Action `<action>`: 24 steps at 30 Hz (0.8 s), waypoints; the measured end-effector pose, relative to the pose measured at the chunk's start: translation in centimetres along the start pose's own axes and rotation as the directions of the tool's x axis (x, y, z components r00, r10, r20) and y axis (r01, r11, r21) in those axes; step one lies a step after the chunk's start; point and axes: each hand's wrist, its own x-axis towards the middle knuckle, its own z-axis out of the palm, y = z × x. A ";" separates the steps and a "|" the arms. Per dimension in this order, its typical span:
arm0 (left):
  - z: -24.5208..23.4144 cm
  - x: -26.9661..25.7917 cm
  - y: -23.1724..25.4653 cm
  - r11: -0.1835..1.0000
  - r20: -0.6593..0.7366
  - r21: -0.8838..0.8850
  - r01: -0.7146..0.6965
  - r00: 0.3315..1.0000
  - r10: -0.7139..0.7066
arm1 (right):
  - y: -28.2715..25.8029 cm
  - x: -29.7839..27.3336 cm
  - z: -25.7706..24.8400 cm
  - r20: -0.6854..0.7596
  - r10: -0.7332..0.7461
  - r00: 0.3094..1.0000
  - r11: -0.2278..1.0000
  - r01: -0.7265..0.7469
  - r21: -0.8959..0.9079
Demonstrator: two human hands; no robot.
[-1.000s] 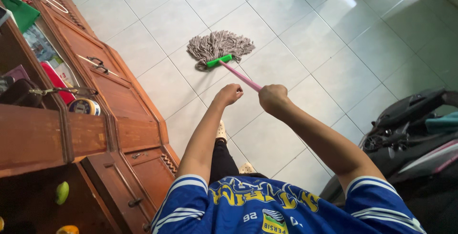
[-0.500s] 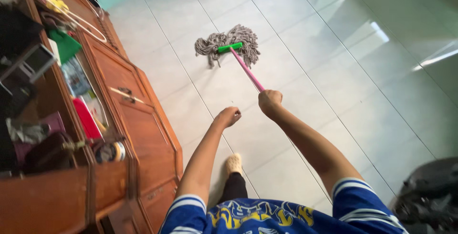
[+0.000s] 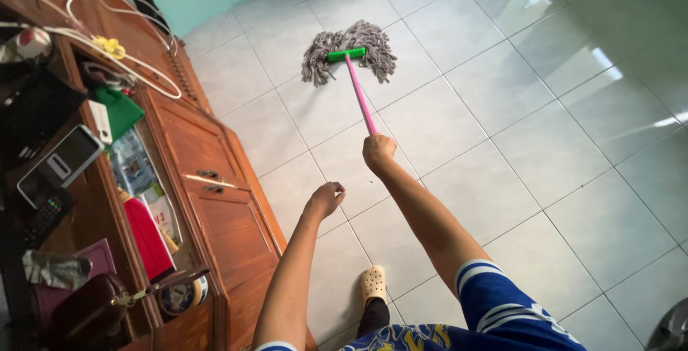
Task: The person mops a tiled floor using a mop, moving it across different sections of the room.
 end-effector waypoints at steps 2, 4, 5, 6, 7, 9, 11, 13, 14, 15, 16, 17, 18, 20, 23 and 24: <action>0.6 -1.0 -1.5 0.997 -0.001 -0.035 0.071 0.997 -0.071 | -0.8 -0.4 0.5 0.017 0.008 1.000 1.000 -0.008 0.000; 1.1 -1.4 -2.7 0.998 -0.006 -0.018 0.067 0.998 -0.067 | -0.9 -1.4 1.3 0.001 -0.003 1.000 1.000 0.003 0.027; 1.5 -1.7 -3.2 0.998 -0.008 0.001 0.055 0.998 -0.055 | -1.0 -2.0 1.6 0.008 -0.008 1.000 1.000 0.008 0.027; 2.0 -2.0 -3.5 0.998 -0.003 -0.001 0.057 0.998 -0.057 | -0.6 -2.5 1.6 0.029 -0.014 0.999 1.000 0.013 0.026; 2.4 -2.4 -3.6 0.998 0.012 0.022 0.059 0.998 -0.059 | -0.3 -3.4 1.8 0.049 -0.020 0.999 1.000 0.019 0.024; 3.2 -3.3 -3.2 0.998 0.026 0.045 0.054 0.998 -0.056 | -0.1 -5.5 1.9 0.051 -0.029 0.998 0.999 0.030 -0.020; 4.2 -4.5 -2.4 1.000 -0.019 0.005 -0.006 1.000 0.006 | 0.2 -8.2 1.2 0.045 -0.041 0.998 0.997 0.044 -0.058; 5.3 -5.9 -1.3 0.999 -0.027 0.020 -0.039 0.999 0.040 | 0.6 -11.5 1.2 0.067 -0.074 0.995 0.991 0.080 -0.105; 5.8 -6.8 -0.6 0.997 -0.035 0.035 -0.072 0.997 0.073 | 1.1 -13.2 1.3 0.068 -0.075 0.995 0.991 0.082 -0.104; 6.3 -7.9 0.2 0.997 -0.034 0.036 -0.070 0.997 0.071 | 1.8 -14.9 1.6 0.092 -0.084 0.992 0.990 0.093 -0.103; 6.9 -9.1 0.7 0.997 -0.036 0.044 -0.062 0.997 0.064 | 2.5 -16.6 2.1 0.117 -0.091 0.989 0.989 0.103 -0.104; 7.6 -10.3 1.2 0.997 -0.038 0.053 -0.055 0.998 0.057 | 3.4 -18.3 2.8 0.118 -0.091 0.989 0.989 0.104 -0.106; 8.3 -11.3 1.7 0.997 -0.037 0.052 -0.055 0.998 0.056 | 4.5 -20.2 3.4 0.088 -0.092 0.992 0.986 0.104 -0.131; 10.3 -13.8 2.7 0.991 -0.030 0.053 -0.123 0.992 0.125 | 6.4 -24.4 4.9 0.064 -0.090 0.994 0.982 0.099 -0.159; 13.8 -18.3 4.9 0.987 -0.043 0.060 -0.148 0.988 0.151 | 9.5 -31.6 6.0 0.110 -0.087 0.990 0.961 0.113 -0.251; 14.9 -19.7 6.0 0.986 -0.038 0.057 -0.155 0.987 0.157 | 10.3 -34.2 6.1 0.116 -0.111 0.987 0.951 0.139 -0.277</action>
